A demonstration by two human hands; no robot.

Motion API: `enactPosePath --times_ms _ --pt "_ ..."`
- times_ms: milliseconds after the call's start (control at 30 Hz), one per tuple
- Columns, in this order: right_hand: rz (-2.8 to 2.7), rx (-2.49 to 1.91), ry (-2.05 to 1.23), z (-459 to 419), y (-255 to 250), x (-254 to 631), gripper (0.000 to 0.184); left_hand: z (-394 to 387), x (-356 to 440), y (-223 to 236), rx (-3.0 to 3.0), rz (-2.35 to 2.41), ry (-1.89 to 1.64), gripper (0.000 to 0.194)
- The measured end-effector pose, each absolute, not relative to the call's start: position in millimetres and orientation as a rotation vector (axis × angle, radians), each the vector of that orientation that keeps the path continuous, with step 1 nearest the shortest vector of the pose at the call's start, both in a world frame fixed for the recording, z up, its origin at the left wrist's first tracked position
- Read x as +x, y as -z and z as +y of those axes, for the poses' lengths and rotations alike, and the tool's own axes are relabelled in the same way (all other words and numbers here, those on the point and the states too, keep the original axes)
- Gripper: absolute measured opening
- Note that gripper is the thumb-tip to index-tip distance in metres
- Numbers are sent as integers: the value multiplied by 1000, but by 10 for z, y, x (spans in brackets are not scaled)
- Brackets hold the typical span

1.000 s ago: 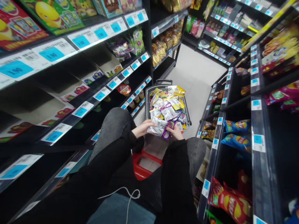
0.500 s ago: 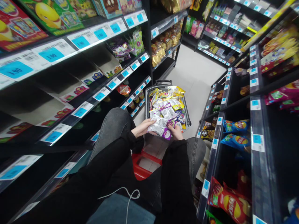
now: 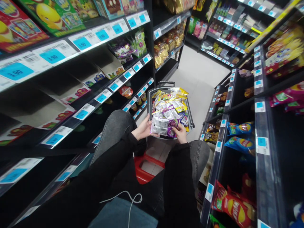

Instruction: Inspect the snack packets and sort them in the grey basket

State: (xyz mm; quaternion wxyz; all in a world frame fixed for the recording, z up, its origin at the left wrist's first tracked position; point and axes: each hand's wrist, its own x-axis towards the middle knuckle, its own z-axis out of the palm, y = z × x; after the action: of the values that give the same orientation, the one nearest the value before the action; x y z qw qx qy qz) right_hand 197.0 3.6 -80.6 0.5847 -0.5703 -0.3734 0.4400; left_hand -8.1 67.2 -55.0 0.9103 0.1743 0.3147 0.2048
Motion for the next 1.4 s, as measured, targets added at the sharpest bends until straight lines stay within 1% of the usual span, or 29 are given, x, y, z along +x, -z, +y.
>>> enactPosePath --times_ms 33,67,200,267,333,433,500,533,600,667,733,833,933,1033,1167,1233,1300,1333,1400 --pt "-930 -1322 -1020 29 784 1969 24 683 -93 566 345 695 -370 63" --pt "-988 -1315 -1016 20 763 1971 19 693 -104 582 343 748 -323 58" --pt "-1117 -1282 -1035 -13 703 2010 9 699 -145 593 359 782 -144 34" --pt "-1127 -1264 -1034 -26 683 2037 6 675 -146 573 390 714 -119 32" --pt "-1138 -1261 -1005 -38 662 2055 3 642 -121 563 438 708 -197 37" --pt "-1149 -1269 -978 -58 622 2051 10 606 -52 595 464 811 -384 45" --pt "-1118 -1256 -1010 -65 597 2029 13 597 -10 634 448 837 -482 47" --pt "-1091 -1243 -1035 -64 587 2013 13 594 3 652 439 828 -505 45" --pt "-1009 -1218 -1084 -54 576 1982 12 587 16 675 431 806 -522 33" --pt "-871 -1209 -1133 -37 572 1963 5 573 15 672 432 807 -502 22" --pt "-704 -1209 -1171 -24 574 1966 3 554 15 646 435 808 -484 20" --pt "-545 -1188 -1188 -25 578 2009 14 538 38 601 479 787 -551 26" --pt "-511 -1147 -1247 -45 575 2050 25 556 73 597 533 839 -665 21" --pt "-594 -1195 -1308 -56 568 2042 30 593 81 629 549 908 -702 18" --pt "-672 -1236 -1275 -33 569 1979 58 624 57 658 576 939 -795 24" --pt "-676 -1249 -1249 -10 589 1955 65 631 53 650 614 967 -884 26" --pt "-680 -1276 -1205 15 627 1942 65 636 54 626 643 995 -993 28" --pt "-678 -1282 -1181 25 651 1939 63 639 55 611 644 1000 -1032 30" --pt "-677 -1276 -1135 37 701 1937 50 647 50 583 609 984 -1048 33"
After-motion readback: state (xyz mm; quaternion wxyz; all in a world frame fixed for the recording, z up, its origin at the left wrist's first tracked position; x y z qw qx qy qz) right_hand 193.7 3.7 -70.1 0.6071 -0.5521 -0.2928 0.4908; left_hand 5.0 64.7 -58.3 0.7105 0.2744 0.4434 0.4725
